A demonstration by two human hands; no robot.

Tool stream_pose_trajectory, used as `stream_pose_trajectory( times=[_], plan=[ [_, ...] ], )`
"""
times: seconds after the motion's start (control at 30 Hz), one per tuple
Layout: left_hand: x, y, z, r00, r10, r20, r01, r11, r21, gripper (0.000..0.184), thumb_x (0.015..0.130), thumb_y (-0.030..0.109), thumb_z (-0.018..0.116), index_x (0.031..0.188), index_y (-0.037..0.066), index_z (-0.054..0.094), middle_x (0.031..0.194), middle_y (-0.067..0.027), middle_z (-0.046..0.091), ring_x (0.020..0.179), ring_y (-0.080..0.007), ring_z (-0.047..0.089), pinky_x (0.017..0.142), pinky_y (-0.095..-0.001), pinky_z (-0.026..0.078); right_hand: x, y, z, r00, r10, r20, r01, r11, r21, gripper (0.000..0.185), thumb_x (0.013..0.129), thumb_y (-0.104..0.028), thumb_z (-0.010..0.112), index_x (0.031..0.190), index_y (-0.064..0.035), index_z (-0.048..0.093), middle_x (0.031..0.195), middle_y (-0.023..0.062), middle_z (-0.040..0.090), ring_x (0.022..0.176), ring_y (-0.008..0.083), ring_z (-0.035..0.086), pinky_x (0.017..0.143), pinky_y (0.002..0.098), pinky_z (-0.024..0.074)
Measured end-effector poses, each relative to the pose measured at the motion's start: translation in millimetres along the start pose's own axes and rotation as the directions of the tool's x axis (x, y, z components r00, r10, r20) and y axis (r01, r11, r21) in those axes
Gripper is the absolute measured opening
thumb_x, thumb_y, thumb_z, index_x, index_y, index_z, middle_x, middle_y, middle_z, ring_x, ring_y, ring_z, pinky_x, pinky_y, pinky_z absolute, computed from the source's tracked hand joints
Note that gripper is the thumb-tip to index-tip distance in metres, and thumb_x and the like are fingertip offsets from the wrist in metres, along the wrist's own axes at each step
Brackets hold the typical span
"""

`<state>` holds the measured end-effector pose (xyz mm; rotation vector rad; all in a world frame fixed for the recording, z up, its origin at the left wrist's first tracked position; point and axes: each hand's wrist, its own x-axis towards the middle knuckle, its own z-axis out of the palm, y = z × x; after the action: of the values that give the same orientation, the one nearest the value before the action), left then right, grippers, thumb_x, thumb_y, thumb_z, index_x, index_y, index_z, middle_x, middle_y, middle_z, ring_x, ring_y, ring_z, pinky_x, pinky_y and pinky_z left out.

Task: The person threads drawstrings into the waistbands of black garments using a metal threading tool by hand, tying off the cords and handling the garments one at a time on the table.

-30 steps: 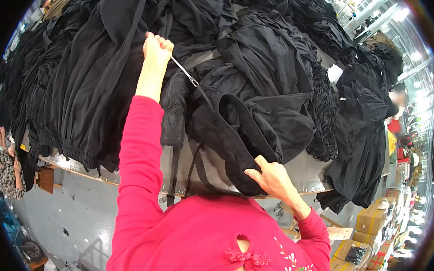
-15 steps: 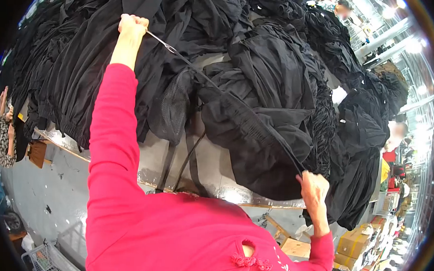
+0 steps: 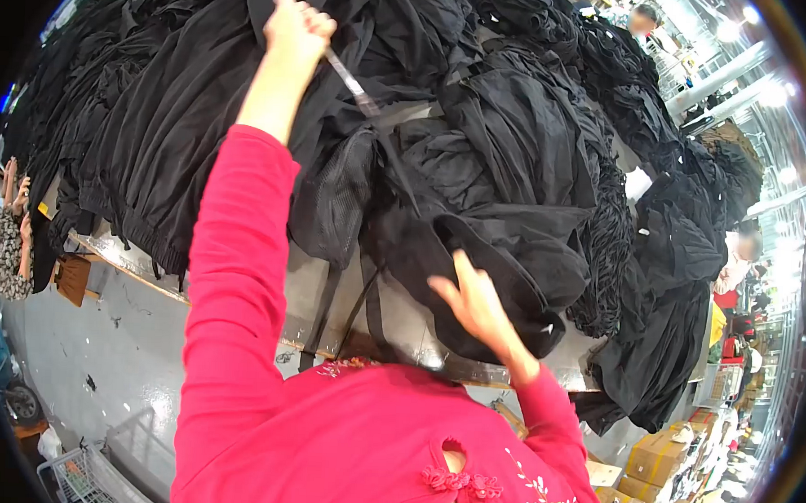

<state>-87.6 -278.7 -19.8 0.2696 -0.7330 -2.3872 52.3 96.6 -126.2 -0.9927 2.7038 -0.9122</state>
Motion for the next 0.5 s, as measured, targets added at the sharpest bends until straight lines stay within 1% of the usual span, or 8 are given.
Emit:
stream_pose_trajectory(
  times=[0.07, 0.1, 0.17, 0.2, 0.27, 0.33, 0.43, 0.5],
  plan=[
    [25, 22, -34, 0.984, 0.046, -0.174, -0.041, 0.999, 0.032, 0.045, 0.088, 0.031, 0.035, 0.051, 0.016, 0.014, 0.044, 0.0018, 0.011, 0.035, -0.0130, 0.013, 0.036, -0.0275, 0.015, -33, -15, -33, 0.994, 0.113, 0.008, -0.113, 0.994, -0.010, 0.029, 0.079, -0.018, 0.064, 0.091, 0.0016, 0.046, 0.065, 0.0243, 0.054, 0.065, 0.0399, 0.057, 0.049, 0.0368, 0.0424],
    [34, 25, -55, 0.979, 0.038, -0.201, -0.035, 0.999, 0.016, 0.046, 0.088, 0.032, 0.035, 0.051, 0.016, 0.014, 0.044, 0.0017, 0.011, 0.035, -0.0131, 0.012, 0.036, -0.0278, 0.014, -48, -27, -50, 0.967, 0.253, 0.037, -0.256, 0.958, 0.131, 0.027, 0.079, -0.017, 0.065, 0.088, 0.0004, 0.046, 0.065, 0.0212, 0.056, 0.062, 0.0365, 0.059, 0.049, 0.0332, 0.0432],
    [47, 29, -85, 0.958, -0.012, -0.288, -0.002, 0.999, -0.049, 0.046, 0.089, 0.032, 0.033, 0.050, 0.016, 0.015, 0.042, 0.0012, 0.010, 0.035, -0.0139, 0.011, 0.036, -0.0278, 0.014, -79, -23, -61, 0.945, 0.324, 0.053, -0.325, 0.946, -0.001, 0.025, 0.079, -0.016, 0.065, 0.086, -0.0006, 0.046, 0.065, 0.0190, 0.057, 0.061, 0.0342, 0.060, 0.050, 0.0331, 0.0441],
    [44, 23, -89, 0.919, 0.087, -0.385, -0.076, 0.996, 0.044, 0.047, 0.089, 0.033, 0.033, 0.050, 0.015, 0.016, 0.041, 0.0006, 0.010, 0.034, -0.0147, 0.010, 0.037, -0.0278, 0.013, -87, -22, -67, 0.964, 0.267, 0.017, -0.266, 0.964, -0.020, 0.023, 0.079, -0.015, 0.064, 0.086, -0.0009, 0.047, 0.064, 0.0191, 0.057, 0.061, 0.0344, 0.060, 0.050, 0.0333, 0.0440],
    [43, 12, -85, 0.966, 0.056, -0.250, -0.044, 0.997, 0.056, 0.050, 0.089, 0.037, 0.035, 0.049, 0.014, 0.015, 0.042, 0.0007, 0.012, 0.035, -0.0147, 0.010, 0.036, -0.0280, 0.013, -88, -20, -71, 0.974, 0.223, 0.027, -0.220, 0.972, -0.089, 0.021, 0.079, -0.014, 0.064, 0.085, -0.0015, 0.047, 0.063, 0.0188, 0.057, 0.058, 0.0341, 0.059, 0.050, 0.0336, 0.0433],
    [39, 10, -66, 0.973, -0.080, -0.217, 0.072, 0.996, -0.043, 0.051, 0.088, 0.036, 0.038, 0.049, 0.014, 0.014, 0.043, 0.0004, 0.012, 0.035, -0.0146, 0.011, 0.036, -0.0280, 0.013, -89, 11, -58, 0.970, 0.229, -0.087, -0.226, 0.973, 0.039, 0.032, 0.077, -0.025, 0.067, 0.090, -0.0013, 0.050, 0.054, 0.0158, 0.052, 0.048, 0.0304, 0.055, 0.045, 0.0343, 0.0401],
    [9, 6, -33, 0.996, -0.070, 0.047, 0.066, 0.995, 0.076, 0.054, 0.093, 0.039, 0.035, 0.049, 0.013, 0.015, 0.045, -0.0002, 0.014, 0.037, -0.0139, 0.013, 0.036, -0.0267, 0.014, -66, -4, -68, 0.915, 0.316, 0.253, -0.282, 0.946, -0.160, 0.038, 0.074, -0.026, 0.068, 0.096, -0.0021, 0.049, 0.063, 0.0168, 0.057, 0.054, 0.0291, 0.058, 0.051, 0.0342, 0.0430],
    [0, -1, -18, 0.988, -0.073, 0.136, 0.069, 0.997, 0.035, 0.048, 0.092, 0.032, 0.039, 0.051, 0.012, 0.024, 0.047, 0.0016, 0.022, 0.039, -0.0112, 0.020, 0.036, -0.0249, 0.018, -52, -2, -54, 0.965, 0.155, 0.211, -0.162, 0.987, 0.017, 0.042, 0.072, -0.025, 0.071, 0.098, -0.0019, 0.047, 0.066, 0.0128, 0.060, 0.059, 0.0257, 0.061, 0.054, 0.0317, 0.0448]
  ],
)
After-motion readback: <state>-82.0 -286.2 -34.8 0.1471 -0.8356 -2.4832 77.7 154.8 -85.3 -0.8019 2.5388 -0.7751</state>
